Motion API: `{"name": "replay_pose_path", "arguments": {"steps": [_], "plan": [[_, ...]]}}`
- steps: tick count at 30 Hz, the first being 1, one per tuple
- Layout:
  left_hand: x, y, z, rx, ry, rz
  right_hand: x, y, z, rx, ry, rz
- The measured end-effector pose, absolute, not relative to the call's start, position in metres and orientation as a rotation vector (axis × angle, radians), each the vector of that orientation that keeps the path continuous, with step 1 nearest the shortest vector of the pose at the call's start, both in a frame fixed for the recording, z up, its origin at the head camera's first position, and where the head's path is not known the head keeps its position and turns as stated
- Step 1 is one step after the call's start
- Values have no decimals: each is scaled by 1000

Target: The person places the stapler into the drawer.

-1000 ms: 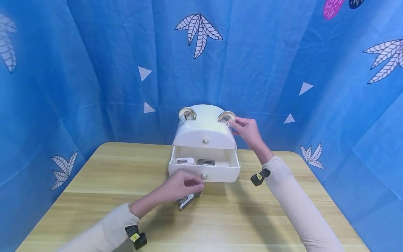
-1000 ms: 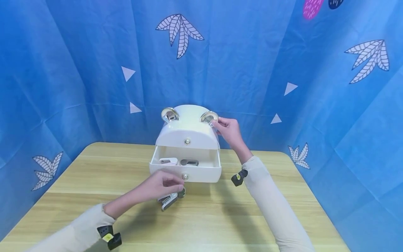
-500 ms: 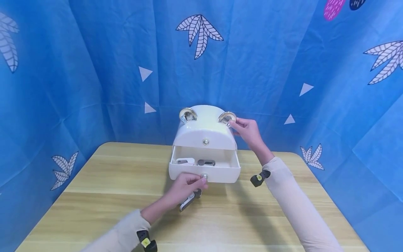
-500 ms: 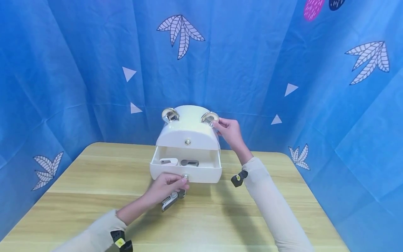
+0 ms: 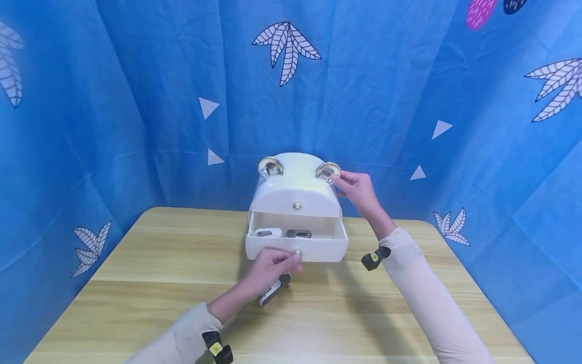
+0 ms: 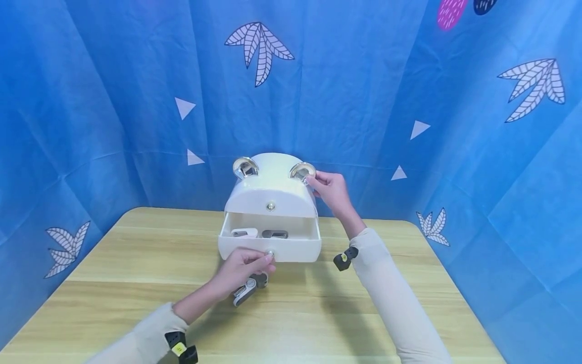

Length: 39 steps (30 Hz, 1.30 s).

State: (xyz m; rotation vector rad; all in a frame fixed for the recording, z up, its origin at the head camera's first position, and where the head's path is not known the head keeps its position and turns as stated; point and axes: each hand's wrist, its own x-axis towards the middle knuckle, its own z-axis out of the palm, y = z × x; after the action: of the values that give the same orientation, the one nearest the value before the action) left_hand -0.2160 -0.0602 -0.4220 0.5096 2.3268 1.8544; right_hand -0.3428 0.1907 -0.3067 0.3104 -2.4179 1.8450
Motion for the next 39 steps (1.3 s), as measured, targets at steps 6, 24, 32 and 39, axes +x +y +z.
{"name": "replay_pose_path", "arguments": {"steps": [6, 24, 32, 39], "plan": [[-228, -59, -419, 476, 2353, 1859, -343, 191, -307, 337, -2412, 1837], [-262, -58, -413, 290, 2343, 1914, -348, 190, -308, 374, -2392, 1870], [-274, -59, -413, 315, 2381, 1892, -345, 190, -306, 359, -2402, 1883], [-277, -57, -414, 335, 2362, 1877, -343, 193, -307, 363, -2413, 1868]]}}
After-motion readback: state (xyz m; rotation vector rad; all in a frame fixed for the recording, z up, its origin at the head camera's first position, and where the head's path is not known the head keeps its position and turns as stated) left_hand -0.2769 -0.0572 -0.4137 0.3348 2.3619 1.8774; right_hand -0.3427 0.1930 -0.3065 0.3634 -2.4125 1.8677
